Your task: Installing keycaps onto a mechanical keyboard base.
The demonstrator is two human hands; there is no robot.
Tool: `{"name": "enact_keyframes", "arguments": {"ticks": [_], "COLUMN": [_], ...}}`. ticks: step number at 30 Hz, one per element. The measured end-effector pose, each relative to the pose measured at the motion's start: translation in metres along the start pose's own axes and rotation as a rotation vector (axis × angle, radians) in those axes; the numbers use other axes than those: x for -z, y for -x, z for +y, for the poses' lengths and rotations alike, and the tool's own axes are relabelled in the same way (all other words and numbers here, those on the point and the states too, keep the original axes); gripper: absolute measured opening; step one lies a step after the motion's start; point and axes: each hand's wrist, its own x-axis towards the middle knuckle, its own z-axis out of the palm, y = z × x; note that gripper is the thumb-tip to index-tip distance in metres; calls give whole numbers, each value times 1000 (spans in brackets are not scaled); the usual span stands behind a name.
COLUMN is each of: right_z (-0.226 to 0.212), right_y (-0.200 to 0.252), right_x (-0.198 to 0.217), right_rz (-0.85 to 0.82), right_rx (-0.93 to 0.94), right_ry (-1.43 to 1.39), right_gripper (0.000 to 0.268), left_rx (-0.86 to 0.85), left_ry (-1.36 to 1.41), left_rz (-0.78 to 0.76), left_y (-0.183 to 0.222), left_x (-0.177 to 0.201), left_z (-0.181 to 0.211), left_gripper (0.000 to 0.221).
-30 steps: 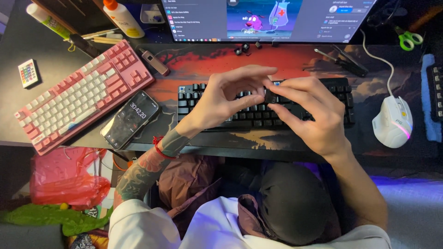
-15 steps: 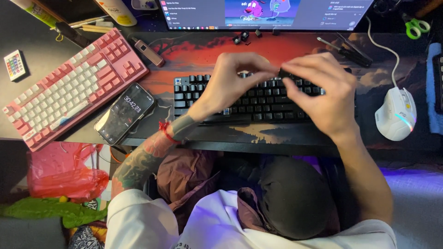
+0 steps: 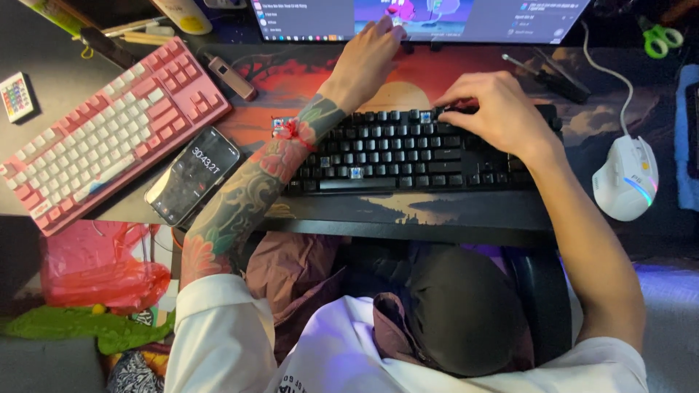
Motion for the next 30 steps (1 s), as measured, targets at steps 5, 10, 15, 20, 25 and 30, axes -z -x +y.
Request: {"name": "enact_keyframes", "arguments": {"ticks": [5, 10, 15, 20, 25, 30], "right_z": [-5, -12, -9, -8, -9, -15], "right_y": [-2, -4, -12, -21, -27, -49], "right_x": [1, 0, -9, -14, -11, 9], "right_rz": [-2, 17, -43, -108, -154, -127], "right_rx": [14, 15, -8, -47, -110, -43], "right_ry": [26, -39, 31, 165, 212, 11], "right_gripper": [26, 27, 27, 27, 29, 40], "left_rx": [2, 39, 147, 105, 116, 178], "left_ry": [0, -80, 150, 303, 407, 395], "left_rz": [-16, -10, -89, 20, 5, 39], "left_y": [8, 20, 25, 33, 33, 25], "left_x": [6, 12, 21, 18, 32, 3], "left_z": [-6, -16, -20, -34, -28, -40], "left_gripper": [49, 48, 66, 51, 46, 40]}}
